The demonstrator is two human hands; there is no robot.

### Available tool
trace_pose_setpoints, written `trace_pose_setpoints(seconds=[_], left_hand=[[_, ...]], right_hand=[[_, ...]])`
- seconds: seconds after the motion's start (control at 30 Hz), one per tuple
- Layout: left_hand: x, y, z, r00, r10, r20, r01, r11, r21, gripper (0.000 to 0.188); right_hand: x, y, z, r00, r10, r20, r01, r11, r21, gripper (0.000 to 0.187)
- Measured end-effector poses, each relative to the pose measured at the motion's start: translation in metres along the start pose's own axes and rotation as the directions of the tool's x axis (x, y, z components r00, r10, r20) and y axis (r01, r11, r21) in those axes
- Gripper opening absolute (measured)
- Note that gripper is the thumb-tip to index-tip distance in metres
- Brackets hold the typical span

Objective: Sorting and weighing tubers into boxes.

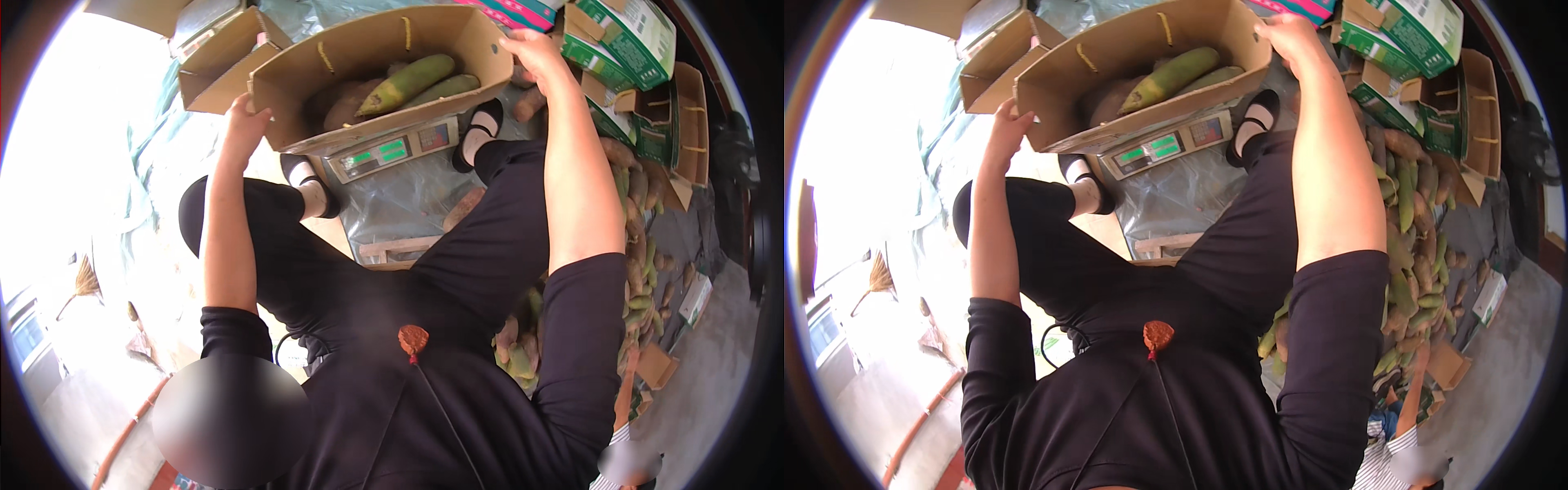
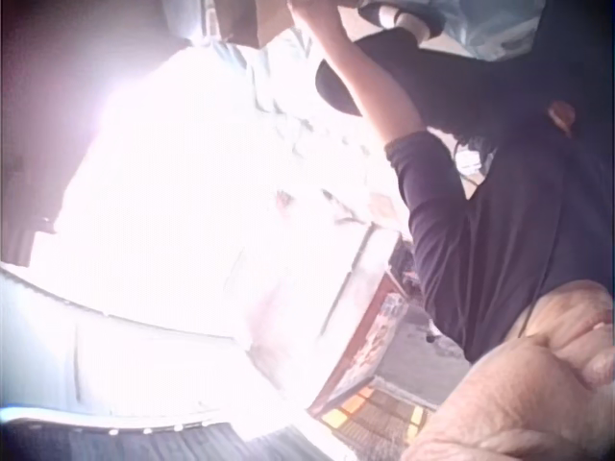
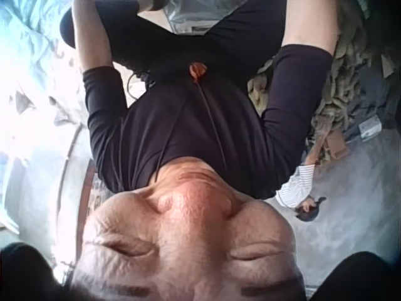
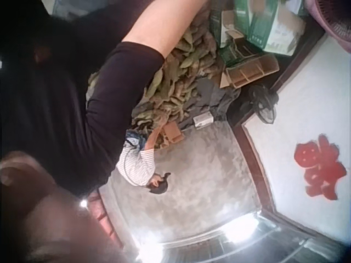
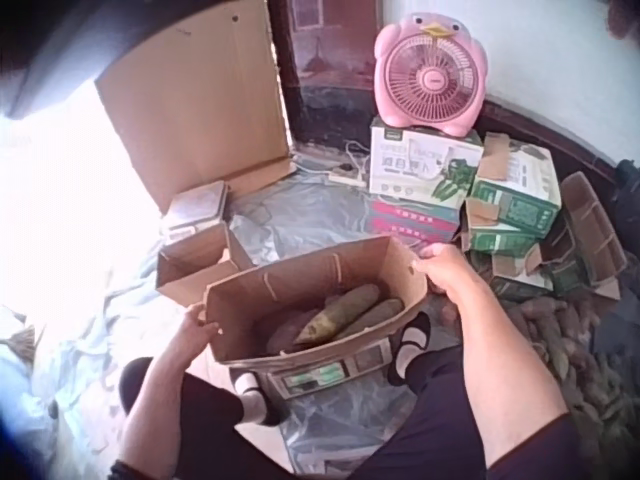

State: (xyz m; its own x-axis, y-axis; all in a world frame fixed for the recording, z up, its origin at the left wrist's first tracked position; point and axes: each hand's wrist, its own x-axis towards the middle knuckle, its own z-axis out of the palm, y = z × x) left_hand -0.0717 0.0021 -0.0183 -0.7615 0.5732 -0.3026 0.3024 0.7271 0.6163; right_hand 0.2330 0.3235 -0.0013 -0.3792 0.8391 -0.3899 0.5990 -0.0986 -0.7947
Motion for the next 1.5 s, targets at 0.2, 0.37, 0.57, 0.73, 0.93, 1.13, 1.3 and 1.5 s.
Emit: trace_pose_setpoints(seconds=[0.2,0.37,0.57,0.73,0.93,1.13,1.3,1.5], left_hand=[[-0.008,0.021,0.002,0.984,-0.141,0.113,0.15,0.986,-0.073,0.047],[-0.009,0.021,0.006,0.987,-0.133,0.088,0.141,0.985,-0.098,0.038],[0.02,0.001,0.016,0.993,-0.074,0.089,0.045,0.956,0.29,0.036],[0.039,-0.012,0.001,0.953,-0.091,0.29,-0.055,0.887,0.458,0.022],[0.052,0.031,-0.006,0.705,0.112,0.7,-0.708,0.064,0.703,0.017],[0.058,0.035,-0.059,0.851,0.011,0.525,-0.466,0.477,0.745,0.017],[0.058,0.039,-0.096,0.958,-0.103,0.268,-0.06,0.841,0.538,0.022],[0.042,-0.166,-0.19,0.97,0.235,0.06,-0.187,0.566,0.803,0.016]], right_hand=[[0.015,0.02,0.007,0.994,0.081,0.07,-0.085,0.995,0.06,0.035],[0.023,0.021,0.01,0.997,0.063,0.055,-0.068,0.992,0.102,0.038],[0.029,0.02,0.016,0.998,0.045,0.053,-0.05,0.995,0.092,0.038],[0.034,0.017,0.022,0.997,-0.008,0.075,0.001,0.997,0.083,0.038],[0.053,0.042,0.01,0.991,0.043,0.13,-0.08,0.954,0.29,0.03],[0.028,0.0,0.017,0.968,-0.16,0.191,0.078,0.923,0.378,0.039],[0.003,-0.04,0.0,0.981,-0.083,0.176,0.007,0.918,0.398,0.046],[-0.036,-0.145,0.112,0.839,-0.316,0.442,0.13,0.906,0.402,0.046]])
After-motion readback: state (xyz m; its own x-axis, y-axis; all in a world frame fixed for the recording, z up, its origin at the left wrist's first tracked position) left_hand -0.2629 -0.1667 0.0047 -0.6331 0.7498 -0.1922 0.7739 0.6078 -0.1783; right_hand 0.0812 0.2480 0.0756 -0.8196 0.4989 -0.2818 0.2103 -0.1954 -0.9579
